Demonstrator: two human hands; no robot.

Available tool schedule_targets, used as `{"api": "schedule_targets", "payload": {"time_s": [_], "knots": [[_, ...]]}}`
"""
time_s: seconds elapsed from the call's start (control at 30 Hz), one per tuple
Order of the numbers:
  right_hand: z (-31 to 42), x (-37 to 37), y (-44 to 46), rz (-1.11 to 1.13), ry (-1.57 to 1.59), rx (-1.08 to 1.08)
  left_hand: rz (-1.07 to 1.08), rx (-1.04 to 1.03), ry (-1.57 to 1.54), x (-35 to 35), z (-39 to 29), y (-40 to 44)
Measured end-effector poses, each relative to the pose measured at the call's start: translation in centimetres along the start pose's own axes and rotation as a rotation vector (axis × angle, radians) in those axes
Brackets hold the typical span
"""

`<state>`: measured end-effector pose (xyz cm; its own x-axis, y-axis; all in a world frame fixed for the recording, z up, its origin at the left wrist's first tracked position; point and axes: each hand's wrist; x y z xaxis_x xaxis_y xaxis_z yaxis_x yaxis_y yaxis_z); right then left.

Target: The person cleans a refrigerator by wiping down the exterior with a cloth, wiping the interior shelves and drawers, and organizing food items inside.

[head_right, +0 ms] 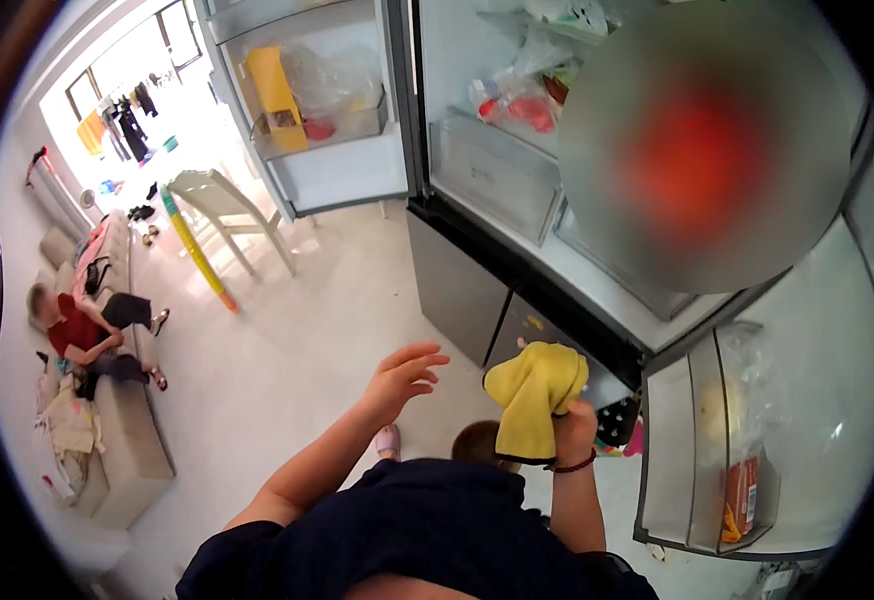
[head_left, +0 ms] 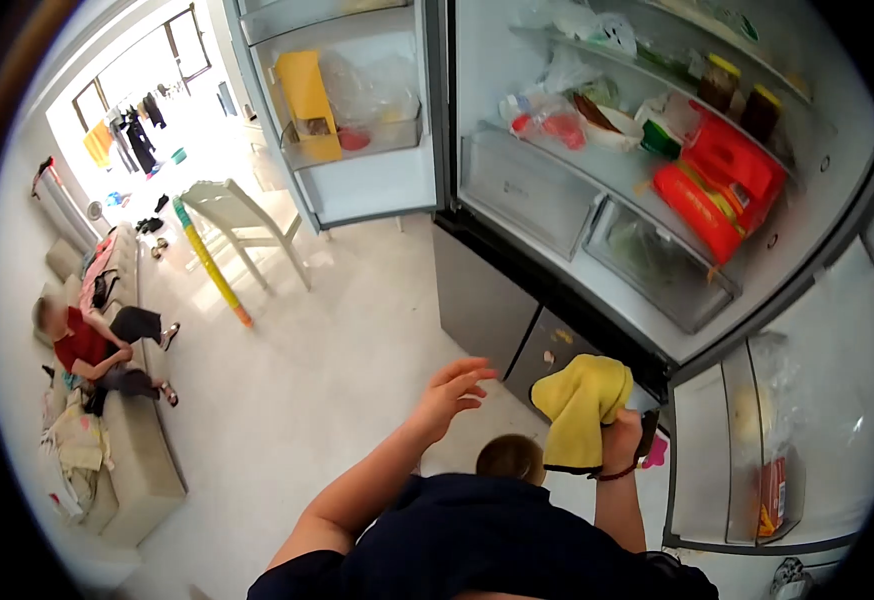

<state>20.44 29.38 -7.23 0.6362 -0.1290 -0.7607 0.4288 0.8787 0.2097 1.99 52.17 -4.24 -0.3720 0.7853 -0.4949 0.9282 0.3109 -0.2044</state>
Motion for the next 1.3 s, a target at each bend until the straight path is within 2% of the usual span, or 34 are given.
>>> {"api": "schedule_targets", "payload": {"time_s": [0.13,0.27,0.4,0.47,0.5,0.53,0.6,0.7,0.8,0.83,0.93,1.0,1.07,1.17,1.27,1.3], "knots": [[-3.1,-1.8,7.9,-0.059,-0.225,0.015,0.000,0.030,-0.074,9.3,-4.3,0.2],[-5.1,-6.2,15.7,-0.135,-0.376,0.072,-0.030,-0.058,-0.051,16.5,-9.1,-0.7],[-4.0,-4.8,21.1,-0.173,-0.676,0.146,-0.067,-0.096,-0.066,20.2,-11.8,-0.2],[-3.2,-5.8,24.1,-0.239,-0.813,0.186,-0.049,-0.078,-0.087,21.4,-11.6,0.5],[-2.4,-4.7,25.6,-0.183,-0.877,0.224,-0.042,-0.052,-0.079,21.7,-11.4,1.1],[-2.0,-5.4,27.2,-0.251,-0.962,0.233,-0.032,-0.024,-0.067,21.8,-11.8,1.5],[-0.9,-6.7,30.2,-0.200,-1.281,0.240,-0.002,-0.042,-0.041,22.1,-12.1,1.8],[2.0,-1.2,35.7,-0.127,-1.674,0.290,0.031,-0.073,0.016,22.6,-12.8,2.5],[3.5,1.8,41.5,-0.150,-2.295,0.318,0.028,-0.103,-0.033,24.0,-12.4,3.5],[2.9,1.6,42.7,-0.175,-2.409,0.416,0.007,-0.088,-0.025,24.1,-12.9,3.6],[2.2,0.4,45.9,-0.086,-2.498,0.017,-0.015,-0.096,0.027,24.0,-13.7,6.4],[2.7,3.1,48.0,0.143,-2.415,-0.082,0.000,-0.112,0.011,23.5,-13.9,9.4],[2.7,3.9,49.4,0.179,-2.341,-0.015,0.049,-0.124,0.027,23.3,-13.6,13.9],[3.5,2.8,50.6,0.214,-1.928,-0.171,0.095,-0.117,0.040,21.4,-14.0,19.4],[4.2,5.6,52.0,0.302,-1.709,-0.301,0.114,-0.094,0.079,19.6,-14.2,24.6],[4.5,4.0,52.0,0.367,-1.724,-0.393,0.133,-0.072,0.126,19.0,-14.4,26.2]]}}
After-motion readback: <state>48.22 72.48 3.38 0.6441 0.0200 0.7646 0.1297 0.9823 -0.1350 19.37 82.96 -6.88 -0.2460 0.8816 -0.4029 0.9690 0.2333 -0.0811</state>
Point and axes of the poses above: each hand's wrist, its own y-axis towards the middle knuckle, its own x-axis out of the back of the hand, z = x × y, and after that the axes turned 15 degrees about z, right-handed
